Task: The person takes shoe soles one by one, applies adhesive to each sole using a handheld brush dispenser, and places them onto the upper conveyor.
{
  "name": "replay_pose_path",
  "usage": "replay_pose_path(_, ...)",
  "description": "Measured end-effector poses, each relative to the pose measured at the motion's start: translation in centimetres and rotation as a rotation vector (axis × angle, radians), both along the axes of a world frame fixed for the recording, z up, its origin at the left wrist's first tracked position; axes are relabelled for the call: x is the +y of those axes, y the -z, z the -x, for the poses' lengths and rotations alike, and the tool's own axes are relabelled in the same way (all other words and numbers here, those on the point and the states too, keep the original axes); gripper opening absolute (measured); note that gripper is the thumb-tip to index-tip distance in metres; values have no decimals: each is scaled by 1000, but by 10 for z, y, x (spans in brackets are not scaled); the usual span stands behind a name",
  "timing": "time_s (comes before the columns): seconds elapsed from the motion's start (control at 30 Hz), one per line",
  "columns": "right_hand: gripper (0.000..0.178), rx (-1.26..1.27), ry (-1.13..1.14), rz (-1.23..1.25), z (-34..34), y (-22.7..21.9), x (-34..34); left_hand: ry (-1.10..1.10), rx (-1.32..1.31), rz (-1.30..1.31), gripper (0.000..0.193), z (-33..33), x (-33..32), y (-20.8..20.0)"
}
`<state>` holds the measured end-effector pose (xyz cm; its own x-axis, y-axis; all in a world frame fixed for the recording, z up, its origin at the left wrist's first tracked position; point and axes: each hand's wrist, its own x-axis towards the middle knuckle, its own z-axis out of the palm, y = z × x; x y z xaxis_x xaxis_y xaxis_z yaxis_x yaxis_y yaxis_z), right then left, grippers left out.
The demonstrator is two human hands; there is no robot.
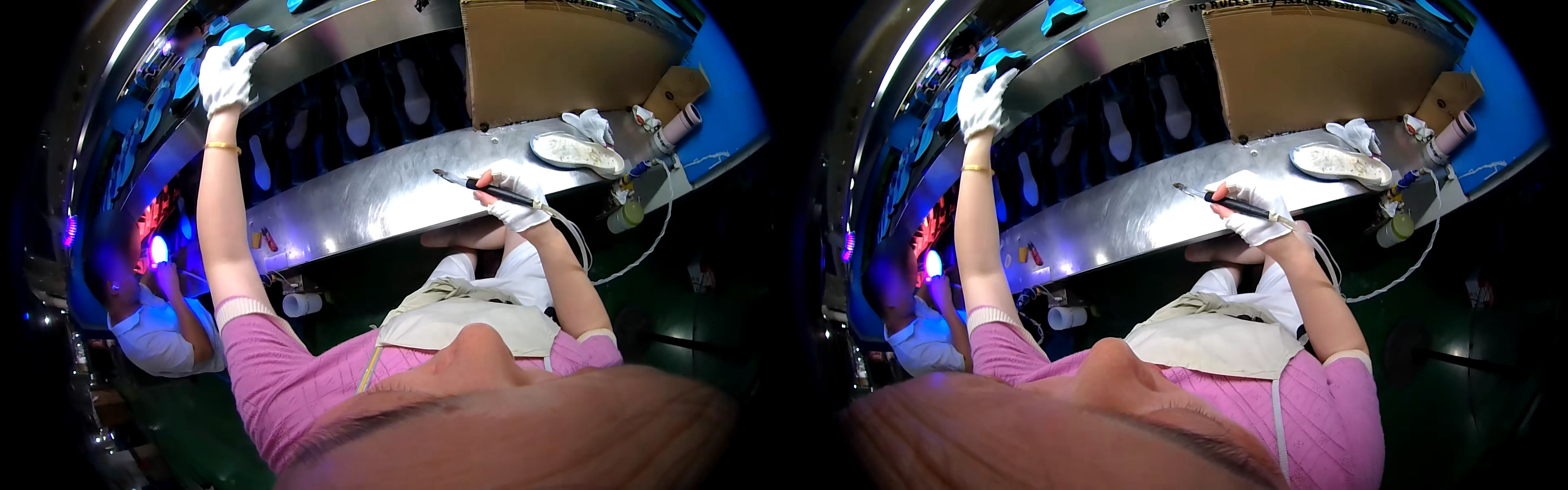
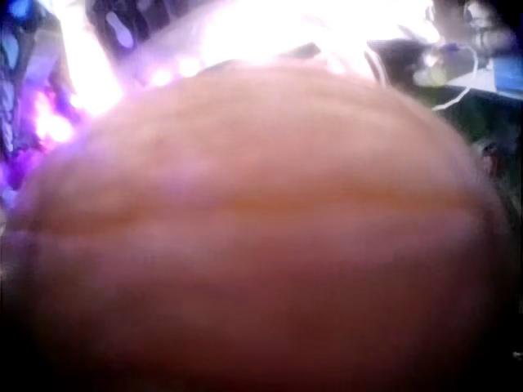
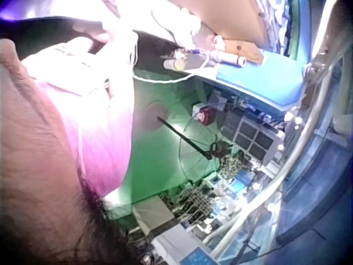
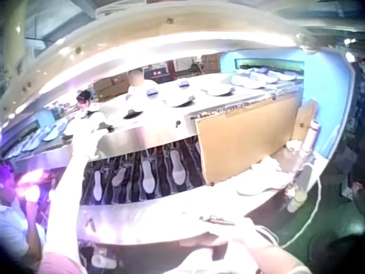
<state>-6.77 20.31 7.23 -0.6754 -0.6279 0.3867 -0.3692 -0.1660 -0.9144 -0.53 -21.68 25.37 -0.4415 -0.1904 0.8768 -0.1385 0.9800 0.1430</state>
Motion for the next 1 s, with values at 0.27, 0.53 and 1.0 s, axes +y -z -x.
replay_pose_path(0.27,21,-94,91,52,-11,0,4,1307,469,-877,29,-92,52,-29)
replay_pose_path(0.53,15,-166,32,-6,-28,2,5,1561,-162,-2046,68,-69,168,139)
replay_pose_path(1.0,15,-325,-71,102,-38,-3,-43,1239,189,-2290,74,-80,230,226)
